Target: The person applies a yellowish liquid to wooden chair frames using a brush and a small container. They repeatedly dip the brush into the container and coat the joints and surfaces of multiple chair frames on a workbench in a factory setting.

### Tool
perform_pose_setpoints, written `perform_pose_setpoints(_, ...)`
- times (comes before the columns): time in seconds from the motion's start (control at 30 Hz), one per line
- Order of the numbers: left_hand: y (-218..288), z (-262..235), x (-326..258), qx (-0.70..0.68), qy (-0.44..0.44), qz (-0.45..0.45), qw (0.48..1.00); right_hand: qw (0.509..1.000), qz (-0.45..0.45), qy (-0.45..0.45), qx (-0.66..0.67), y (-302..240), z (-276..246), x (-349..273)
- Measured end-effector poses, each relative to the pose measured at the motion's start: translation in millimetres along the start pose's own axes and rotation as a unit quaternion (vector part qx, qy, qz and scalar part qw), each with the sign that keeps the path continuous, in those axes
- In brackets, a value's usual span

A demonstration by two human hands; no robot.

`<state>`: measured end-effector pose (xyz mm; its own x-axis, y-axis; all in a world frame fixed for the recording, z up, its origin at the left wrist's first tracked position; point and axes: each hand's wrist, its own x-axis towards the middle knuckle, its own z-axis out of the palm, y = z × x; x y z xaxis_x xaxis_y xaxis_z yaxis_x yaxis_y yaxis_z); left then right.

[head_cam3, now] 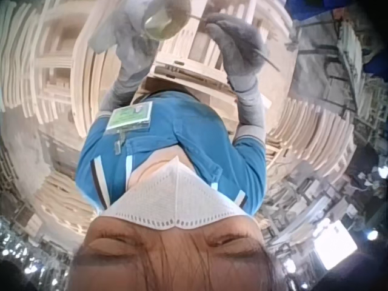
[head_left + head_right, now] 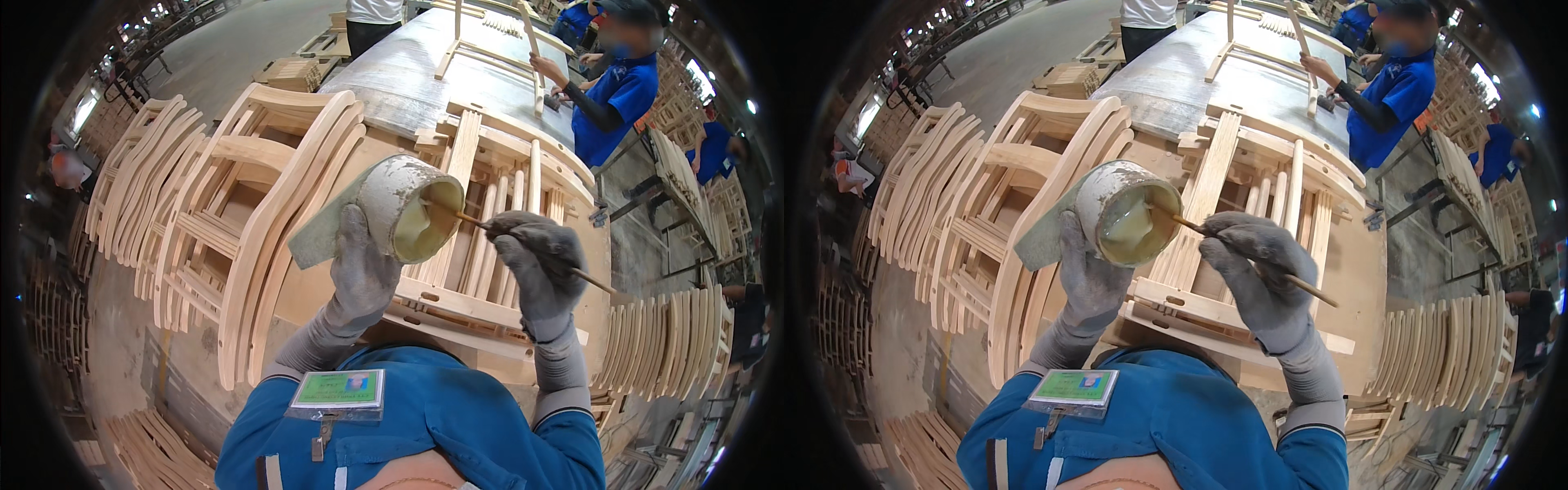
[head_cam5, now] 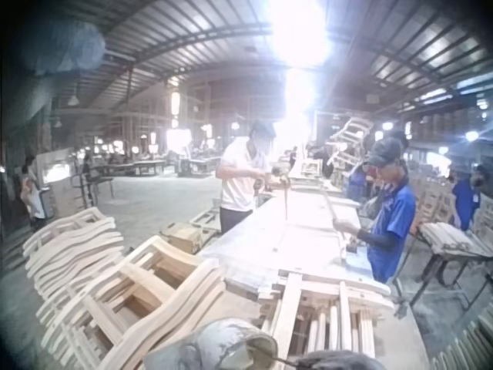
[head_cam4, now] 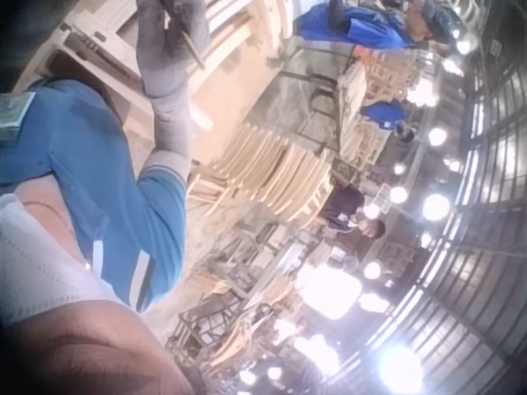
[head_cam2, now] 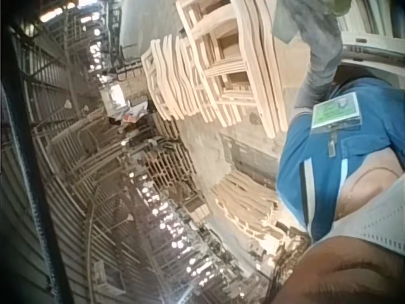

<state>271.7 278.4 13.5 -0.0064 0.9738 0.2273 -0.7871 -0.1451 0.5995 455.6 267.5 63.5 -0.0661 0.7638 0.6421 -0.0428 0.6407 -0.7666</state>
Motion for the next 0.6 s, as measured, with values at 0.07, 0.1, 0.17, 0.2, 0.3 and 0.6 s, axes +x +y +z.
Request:
perform_pose_setpoints(0.07, -3, -2, 1, -0.021, -0.028, 0.024, 0.999, 1.0, -0.007, -0.009, 0.002, 5, 3, -12)
perform_pose_setpoints(0.1, -3, -5, 1, -0.03, -0.038, 0.041, 0.998, 0.999, -0.023, -0.03, -0.012, 6, 3, -19)
perform_pose_setpoints(0.17, -5, -5, 2, -0.029, -0.044, 0.073, 0.996, 0.99, -0.077, -0.058, -0.105, 2, 8, -34)
perform_pose_setpoints(0.2, -5, -6, 2, -0.028, -0.048, 0.09, 0.994, 0.986, -0.089, -0.084, -0.113, 0, 6, -41)
perform_pose_setpoints(0.3, -15, -17, 2, 0.301, 0.035, 0.253, 0.919, 0.991, -0.098, -0.087, -0.036, -6, 4, -49)
perform_pose_setpoints(0.6, -8, 2, 13, -0.072, 0.006, 0.011, 0.997, 0.994, -0.002, -0.001, 0.106, 12, 8, -41)
